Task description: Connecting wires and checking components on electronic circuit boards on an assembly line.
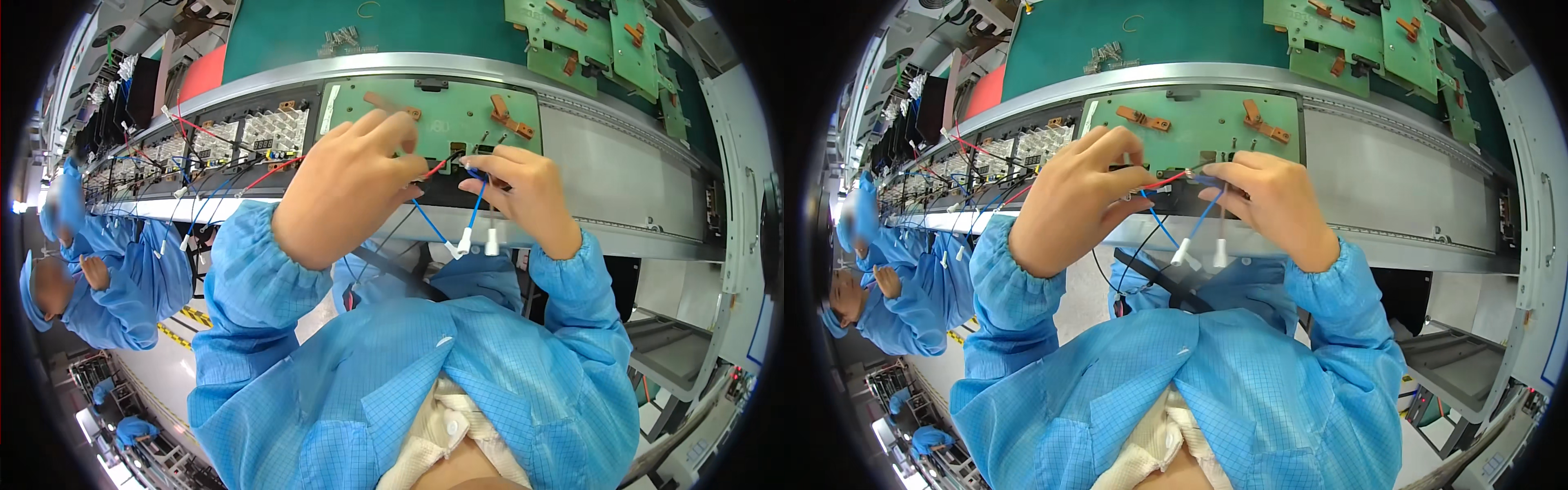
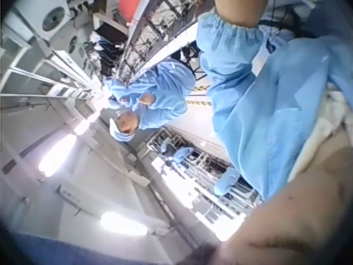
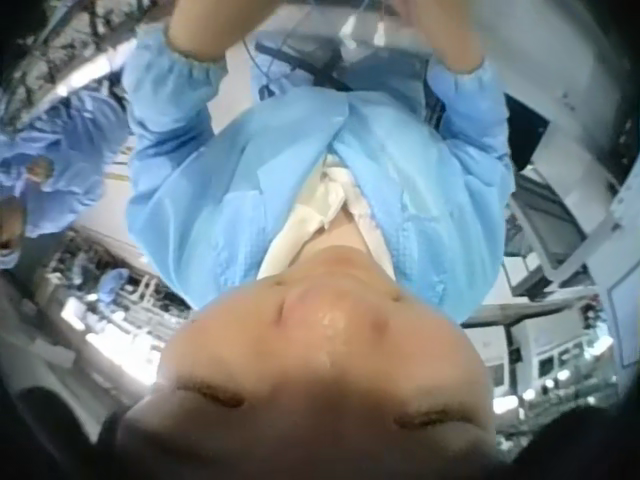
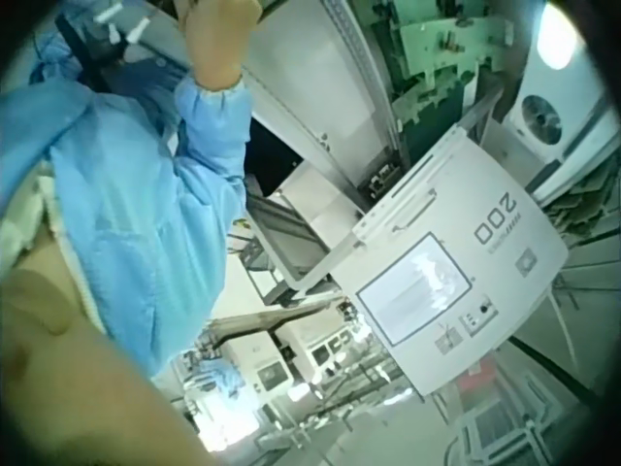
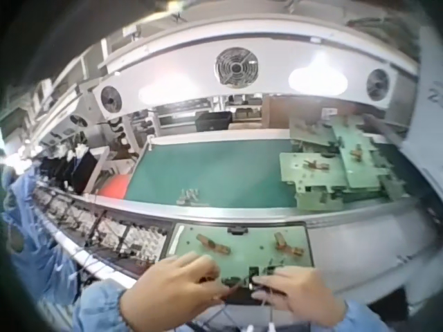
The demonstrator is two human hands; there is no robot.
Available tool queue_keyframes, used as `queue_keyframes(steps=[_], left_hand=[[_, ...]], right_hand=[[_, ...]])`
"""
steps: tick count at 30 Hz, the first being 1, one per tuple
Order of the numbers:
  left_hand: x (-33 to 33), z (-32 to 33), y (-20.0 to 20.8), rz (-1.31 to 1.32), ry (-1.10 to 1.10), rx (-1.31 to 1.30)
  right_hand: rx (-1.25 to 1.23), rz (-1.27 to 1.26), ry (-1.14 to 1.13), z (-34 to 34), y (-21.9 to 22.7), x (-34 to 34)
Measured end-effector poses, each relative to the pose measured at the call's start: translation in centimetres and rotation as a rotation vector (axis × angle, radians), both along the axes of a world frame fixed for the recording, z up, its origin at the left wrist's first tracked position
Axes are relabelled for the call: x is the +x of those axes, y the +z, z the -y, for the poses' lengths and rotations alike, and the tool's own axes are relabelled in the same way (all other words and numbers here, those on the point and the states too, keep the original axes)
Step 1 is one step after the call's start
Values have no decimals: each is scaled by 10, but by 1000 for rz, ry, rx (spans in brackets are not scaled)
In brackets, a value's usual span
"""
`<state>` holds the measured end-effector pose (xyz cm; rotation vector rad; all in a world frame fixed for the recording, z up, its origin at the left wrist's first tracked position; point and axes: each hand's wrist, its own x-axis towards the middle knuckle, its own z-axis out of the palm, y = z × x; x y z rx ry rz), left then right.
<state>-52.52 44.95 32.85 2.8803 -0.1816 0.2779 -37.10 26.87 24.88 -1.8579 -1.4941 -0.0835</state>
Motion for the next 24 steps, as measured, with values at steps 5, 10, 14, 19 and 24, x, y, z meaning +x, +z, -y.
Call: queue_keyframes(steps=[5,10,14,19,24], left_hand=[[9,-12,-12,-81,-166,-153],[6,0,-6,17,-165,-120],[-48,7,16,78,19,-143],[-80,54,-45,-183,474,-278],[-53,63,-96,-102,376,-248]], right_hand=[[-45,108,60,-15,11,7],[-22,167,290,-28,5,21],[-35,179,281,-23,0,25],[4,235,349,-29,0,24],[-9,214,401,-26,-4,27]])
